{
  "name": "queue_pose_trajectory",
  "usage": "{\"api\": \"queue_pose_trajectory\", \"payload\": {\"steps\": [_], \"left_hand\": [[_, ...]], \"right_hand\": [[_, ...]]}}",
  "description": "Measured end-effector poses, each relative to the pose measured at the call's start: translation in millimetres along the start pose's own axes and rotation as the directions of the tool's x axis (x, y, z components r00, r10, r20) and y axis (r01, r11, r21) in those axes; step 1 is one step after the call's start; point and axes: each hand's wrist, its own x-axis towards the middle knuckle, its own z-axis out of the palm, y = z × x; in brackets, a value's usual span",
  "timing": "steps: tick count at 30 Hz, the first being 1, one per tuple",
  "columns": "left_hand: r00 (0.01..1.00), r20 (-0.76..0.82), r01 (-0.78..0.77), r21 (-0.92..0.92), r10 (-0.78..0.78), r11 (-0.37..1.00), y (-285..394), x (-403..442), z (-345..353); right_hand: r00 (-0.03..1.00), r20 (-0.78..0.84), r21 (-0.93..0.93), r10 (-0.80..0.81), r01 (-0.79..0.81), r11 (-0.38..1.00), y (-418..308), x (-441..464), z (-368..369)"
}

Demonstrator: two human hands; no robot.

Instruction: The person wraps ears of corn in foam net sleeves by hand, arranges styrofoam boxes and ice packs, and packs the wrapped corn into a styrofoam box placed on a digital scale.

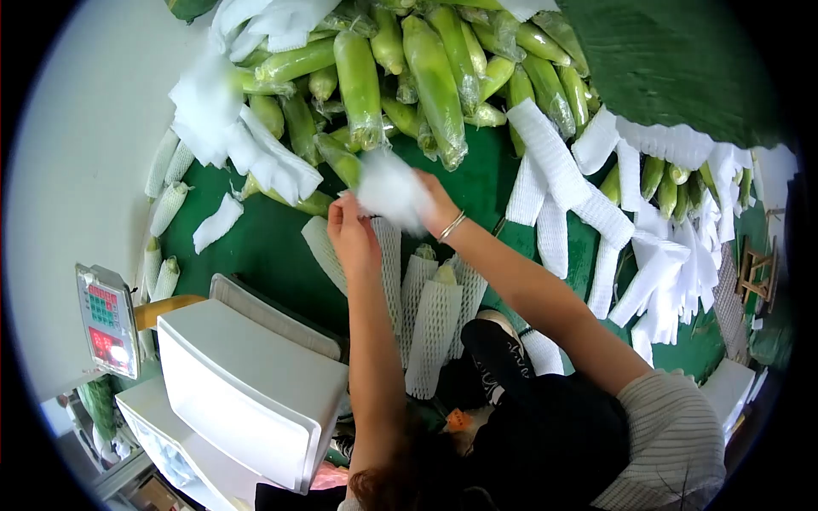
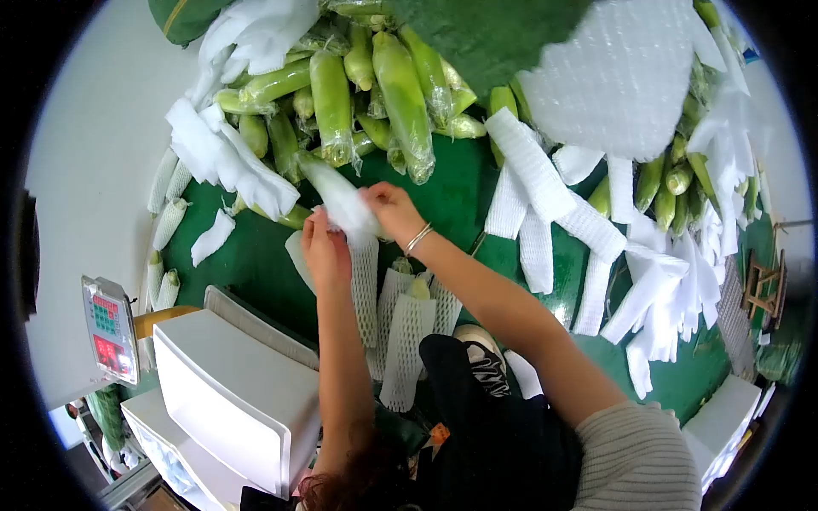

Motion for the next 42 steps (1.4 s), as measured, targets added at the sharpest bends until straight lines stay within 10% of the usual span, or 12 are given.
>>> {"api": "queue_pose_trajectory", "payload": {"steps": [3, 5, 6, 13, 16, 21, 25, 28, 33, 35, 37, 42], "left_hand": [[0.947, -0.174, -0.263, 0.061, 0.27, 0.963, -49.9, 37.7, -18.4], [0.931, -0.245, -0.005, 0.735, 0.272, 0.678, -73.4, 49.5, -33.8], [0.986, -0.169, 0.141, 0.809, -0.004, 0.571, -49.9, 47.7, -22.8], [0.846, 0.294, 0.34, 0.344, -0.444, 0.875, -52.9, -36.5, -38.8], [0.777, 0.224, 0.624, -0.398, -0.588, 0.672, -10.6, -98.3, 5.4], [0.812, 0.139, 0.571, -0.392, -0.567, 0.722, -0.6, -73.9, -6.8], [0.939, -0.121, 0.328, 0.043, -0.321, 0.944, -28.8, -32.4, 10.3], [0.998, 0.017, 0.002, 0.95, -0.059, 0.312, -64.1, -7.8, 19.7], [0.932, 0.301, -0.358, 0.696, 0.199, 0.623, -109.2, 4.0, 1.8], [0.883, 0.198, 0.465, -0.243, -0.425, 0.852, -56.1, -27.4, 23.2], [0.729, 0.596, 0.576, -0.267, -0.338, 0.772, -1.6, -52.5, 19.3], [0.954, 0.063, 0.253, 0.366, -0.295, 0.896, 45.2, -101.1, -9.0]], "right_hand": [[0.978, -0.105, 0.356, 0.183, -0.135, 0.925, 12.8, 13.9, -8.0], [0.974, -0.204, -0.572, 0.096, -0.198, 0.796, 28.6, 16.8, -27.5], [0.977, -0.211, -0.509, 0.024, -0.131, 0.851, 34.7, 10.4, -28.8], [0.963, -0.013, -0.77, -0.27, 0.162, 0.617, -75.7, -101.7, 11.5], [0.985, 0.098, -0.691, -0.144, 0.171, 0.702, -102.0, -111.4, 16.0], [0.993, -0.072, -0.665, -0.096, 0.024, 0.746, -49.5, -51.7, 4.1], [0.889, -0.417, -0.668, -0.189, -0.159, 0.727, 3.9, -11.0, -30.4], [0.822, -0.569, -0.434, 0.039, -0.34, 0.834, 14.1, -8.8, -66.9], [0.942, -0.333, -0.669, 0.043, -0.268, 0.693, -8.3, -38.8, -78.3], [0.999, -0.011, -0.858, 0.038, -0.029, 0.512, -19.0, -61.7, -64.9], [0.945, 0.305, -0.843, 0.121, 0.209, 0.495, -81.3, -106.9, -31.5], [0.83, 0.079, -0.995, -0.552, 0.036, -0.089, -158.7, -52.7, -100.9]]}}
